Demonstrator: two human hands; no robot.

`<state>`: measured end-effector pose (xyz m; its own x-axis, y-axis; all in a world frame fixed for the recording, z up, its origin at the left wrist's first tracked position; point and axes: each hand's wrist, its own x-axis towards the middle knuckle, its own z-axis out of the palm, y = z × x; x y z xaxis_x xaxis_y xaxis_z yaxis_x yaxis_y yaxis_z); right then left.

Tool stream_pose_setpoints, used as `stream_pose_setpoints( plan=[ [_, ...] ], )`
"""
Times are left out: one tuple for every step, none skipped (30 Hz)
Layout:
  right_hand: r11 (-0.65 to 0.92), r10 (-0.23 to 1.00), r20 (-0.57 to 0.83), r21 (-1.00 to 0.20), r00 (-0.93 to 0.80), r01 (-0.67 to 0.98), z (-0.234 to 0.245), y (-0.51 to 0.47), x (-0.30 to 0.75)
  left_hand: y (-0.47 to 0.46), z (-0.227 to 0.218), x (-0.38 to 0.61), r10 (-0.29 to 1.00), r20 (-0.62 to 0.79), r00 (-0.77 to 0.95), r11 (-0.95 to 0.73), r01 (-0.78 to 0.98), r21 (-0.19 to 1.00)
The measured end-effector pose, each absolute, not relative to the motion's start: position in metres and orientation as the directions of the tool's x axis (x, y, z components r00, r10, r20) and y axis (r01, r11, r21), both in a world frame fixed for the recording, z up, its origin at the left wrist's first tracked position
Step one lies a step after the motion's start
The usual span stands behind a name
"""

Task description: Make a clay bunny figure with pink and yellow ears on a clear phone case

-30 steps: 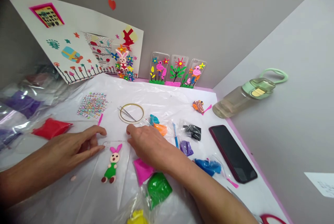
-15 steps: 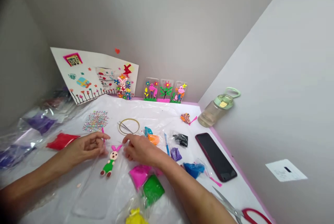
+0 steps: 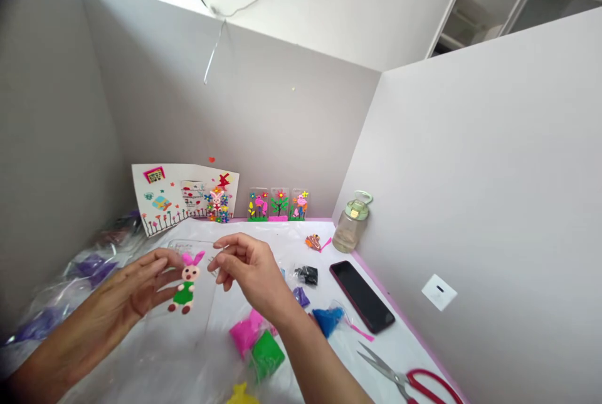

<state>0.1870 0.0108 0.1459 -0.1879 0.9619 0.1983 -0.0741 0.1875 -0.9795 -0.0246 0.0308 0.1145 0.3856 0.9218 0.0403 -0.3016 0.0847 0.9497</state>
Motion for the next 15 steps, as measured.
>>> stream_pose_setpoints(
  plan=[
    [0.223, 0.958, 0.231, -0.973, -0.171, -0.064, 0.155, 0.004, 0.184, 0.024, 0.122, -0.023, 0.924, 0.049, 0.379, 0.084, -0.325, 0.942],
    [0.273, 0.951, 0.275, -0.961, -0.141, -0.031, 0.163, -0.003, 0.182, 0.018, 0.129, -0.021, 0.930, 0.055, 0.362, 0.078, -0.343, 0.936],
    [0.345, 0.935, 0.340, -0.938, -0.101, 0.035, 0.169, -0.010, 0.180, 0.012, 0.135, -0.019, 0.939, 0.065, 0.337, 0.062, -0.355, 0.933],
    [0.434, 0.901, 0.429, -0.891, -0.063, 0.134, 0.174, -0.018, 0.178, 0.006, 0.140, -0.017, 0.949, 0.078, 0.307, 0.041, -0.363, 0.931],
    [0.532, 0.840, 0.541, -0.807, -0.040, 0.257, 0.178, -0.026, 0.176, 0.000, 0.145, -0.016, 0.956, 0.096, 0.275, 0.013, -0.369, 0.929],
    [0.622, 0.751, 0.659, -0.682, -0.045, 0.386, 0.181, -0.034, 0.175, -0.004, 0.148, -0.015, 0.962, 0.118, 0.247, -0.019, -0.371, 0.928],
    [0.687, 0.645, 0.760, -0.527, -0.084, 0.501, 0.183, -0.041, 0.175, -0.009, 0.151, -0.014, 0.965, 0.137, 0.223, -0.047, -0.368, 0.929],
    [0.721, 0.542, 0.828, -0.368, -0.146, 0.587, 0.184, -0.047, 0.175, -0.013, 0.153, -0.014, 0.965, 0.156, 0.209, -0.071, -0.364, 0.929],
    [0.731, 0.456, 0.864, -0.229, -0.211, 0.643, 0.184, -0.052, 0.175, -0.016, 0.153, -0.015, 0.964, 0.172, 0.202, -0.090, -0.361, 0.928],
    [0.724, 0.396, 0.879, -0.122, -0.266, 0.679, 0.185, -0.056, 0.175, -0.018, 0.153, -0.016, 0.963, 0.184, 0.198, -0.103, -0.360, 0.927],
    [0.710, 0.360, 0.881, -0.045, -0.308, 0.702, 0.185, -0.059, 0.176, -0.020, 0.153, -0.017, 0.962, 0.191, 0.195, -0.111, -0.359, 0.927],
    [0.696, 0.345, 0.876, 0.002, -0.337, 0.718, 0.185, -0.061, 0.177, -0.021, 0.152, -0.019, 0.962, 0.191, 0.196, -0.112, -0.355, 0.928],
    [0.685, 0.340, 0.870, 0.031, -0.357, 0.728, 0.185, -0.063, 0.177, -0.022, 0.151, -0.020, 0.961, 0.191, 0.198, -0.112, -0.350, 0.930],
    [0.678, 0.340, 0.865, 0.047, -0.370, 0.734, 0.185, -0.063, 0.177, -0.022, 0.149, -0.022, 0.960, 0.190, 0.203, -0.112, -0.344, 0.932],
    [0.674, 0.343, 0.860, 0.054, -0.377, 0.737, 0.185, -0.063, 0.177, -0.022, 0.148, -0.024, 0.959, 0.187, 0.211, -0.109, -0.334, 0.936]
  ],
)
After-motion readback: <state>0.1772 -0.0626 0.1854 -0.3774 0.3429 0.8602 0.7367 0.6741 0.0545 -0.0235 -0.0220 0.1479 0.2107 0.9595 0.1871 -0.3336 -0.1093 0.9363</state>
